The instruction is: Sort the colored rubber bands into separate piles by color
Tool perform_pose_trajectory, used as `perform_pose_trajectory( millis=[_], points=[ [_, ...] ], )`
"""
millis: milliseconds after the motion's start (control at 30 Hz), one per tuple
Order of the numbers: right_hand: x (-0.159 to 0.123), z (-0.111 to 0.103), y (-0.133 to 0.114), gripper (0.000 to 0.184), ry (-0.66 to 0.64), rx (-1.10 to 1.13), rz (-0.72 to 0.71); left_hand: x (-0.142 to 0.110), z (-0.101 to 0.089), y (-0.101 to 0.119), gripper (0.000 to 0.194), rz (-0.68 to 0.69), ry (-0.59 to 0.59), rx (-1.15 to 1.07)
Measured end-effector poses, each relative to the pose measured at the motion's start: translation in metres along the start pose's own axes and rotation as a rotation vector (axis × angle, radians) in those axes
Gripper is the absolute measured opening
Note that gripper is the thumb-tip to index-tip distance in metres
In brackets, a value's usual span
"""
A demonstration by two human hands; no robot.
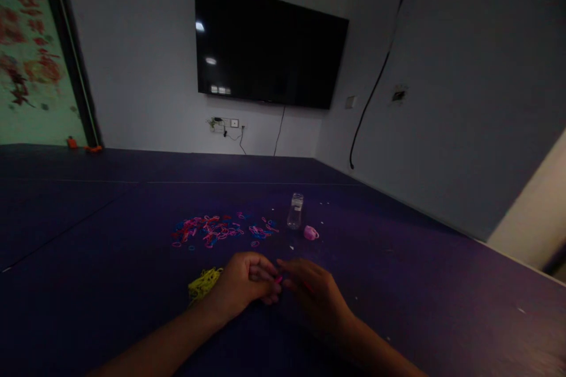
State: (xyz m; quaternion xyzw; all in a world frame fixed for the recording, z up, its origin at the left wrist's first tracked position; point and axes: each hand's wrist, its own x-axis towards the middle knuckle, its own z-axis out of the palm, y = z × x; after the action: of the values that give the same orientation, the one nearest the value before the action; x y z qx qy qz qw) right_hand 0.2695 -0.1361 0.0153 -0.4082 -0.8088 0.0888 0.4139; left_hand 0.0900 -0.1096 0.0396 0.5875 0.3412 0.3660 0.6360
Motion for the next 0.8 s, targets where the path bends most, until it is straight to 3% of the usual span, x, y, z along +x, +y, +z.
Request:
perform_pose_trajectory(
  millis=[367, 633, 800],
  points=[
    [0.002, 0.004, -0.012, 0.017, 0.067, 0.06, -0.014, -0.001, 0.002, -0.003, 0.02, -0.056, 0.002, -0.043],
    [0.001, 0.004, -0.014, 0.016, 0.084, 0.056, -0.029, -0.002, 0.001, 0.0, 0.022, -0.032, 0.033, -0.056],
    [0.001, 0.004, -0.013, 0.016, 0.061, 0.062, 0.034, 0.002, -0.004, 0.006, 0.023, 0.009, 0.056, -0.059]
  ],
)
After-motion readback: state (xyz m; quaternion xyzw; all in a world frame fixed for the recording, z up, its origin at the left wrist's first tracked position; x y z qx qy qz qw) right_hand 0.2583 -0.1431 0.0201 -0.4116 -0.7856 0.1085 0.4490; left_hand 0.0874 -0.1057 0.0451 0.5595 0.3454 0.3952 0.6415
